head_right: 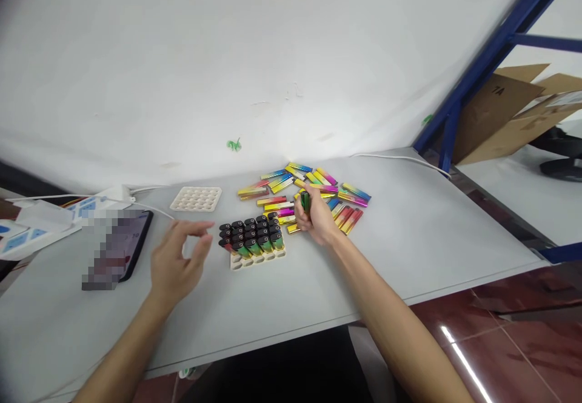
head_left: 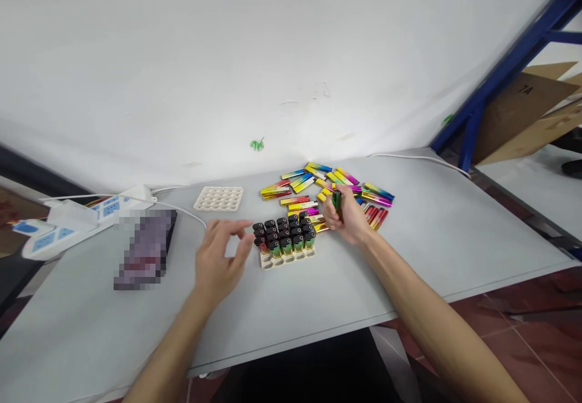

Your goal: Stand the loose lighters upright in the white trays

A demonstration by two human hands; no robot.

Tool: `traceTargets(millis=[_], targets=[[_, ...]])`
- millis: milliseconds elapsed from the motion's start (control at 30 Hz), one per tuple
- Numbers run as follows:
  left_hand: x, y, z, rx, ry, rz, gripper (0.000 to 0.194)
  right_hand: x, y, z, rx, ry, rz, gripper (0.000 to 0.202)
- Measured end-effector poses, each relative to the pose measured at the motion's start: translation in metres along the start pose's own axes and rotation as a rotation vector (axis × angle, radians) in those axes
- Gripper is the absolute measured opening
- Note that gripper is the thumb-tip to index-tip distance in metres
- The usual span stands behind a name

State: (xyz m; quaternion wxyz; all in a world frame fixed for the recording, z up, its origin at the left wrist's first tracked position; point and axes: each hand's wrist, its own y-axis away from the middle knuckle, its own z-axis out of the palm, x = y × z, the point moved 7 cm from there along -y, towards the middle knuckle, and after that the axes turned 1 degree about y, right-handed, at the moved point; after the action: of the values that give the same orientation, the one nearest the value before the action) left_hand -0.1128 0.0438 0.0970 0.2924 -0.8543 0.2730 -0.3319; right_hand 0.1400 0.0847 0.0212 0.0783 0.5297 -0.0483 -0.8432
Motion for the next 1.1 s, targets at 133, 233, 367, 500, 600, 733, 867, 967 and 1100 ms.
traceTargets(millis=[133, 233, 367, 500, 600, 733, 867, 967, 1100], targets=[[-0.05, -0.007, 0.014, -0.011, 0.123, -0.421, 0.025, -0.002, 0.0, -0.003, 0.074, 0.011, -0.013, 0.058], [-0.077, -0.001, 0.032, -0.027, 0.13, -0.599, 0.027, -0.001, 0.0, -0.003, 0.078, 0.03, -0.016, 0.056], [-0.081, 0.006, 0.05, -0.126, 0.054, -0.505, 0.023, 0.003, 0.001, -0.003, 0.077, 0.042, 0.002, 0.057], [-0.071, 0.011, 0.06, -0.272, 0.054, -0.402, 0.023, 0.002, 0.002, -0.001, 0.067, 0.033, -0.016, 0.061], [-0.064, 0.011, 0.06, -0.313, 0.083, -0.36, 0.023, 0.001, 0.002, 0.0, 0.061, 0.036, -0.021, 0.061], [-0.063, 0.012, 0.057, -0.328, 0.116, -0.396, 0.025, 0.003, 0.002, -0.002, 0.098, 0.035, -0.002, 0.06], [-0.061, 0.014, 0.055, -0.338, 0.125, -0.411, 0.03, 0.001, 0.002, -0.004, 0.133, 0.026, -0.039, 0.06], [-0.059, 0.014, 0.055, -0.356, 0.124, -0.383, 0.036, 0.002, 0.002, -0.004, 0.128, 0.023, -0.037, 0.06], [-0.058, 0.015, 0.053, -0.377, 0.127, -0.354, 0.044, 0.004, 0.001, -0.005, 0.118, 0.042, -0.038, 0.062]])
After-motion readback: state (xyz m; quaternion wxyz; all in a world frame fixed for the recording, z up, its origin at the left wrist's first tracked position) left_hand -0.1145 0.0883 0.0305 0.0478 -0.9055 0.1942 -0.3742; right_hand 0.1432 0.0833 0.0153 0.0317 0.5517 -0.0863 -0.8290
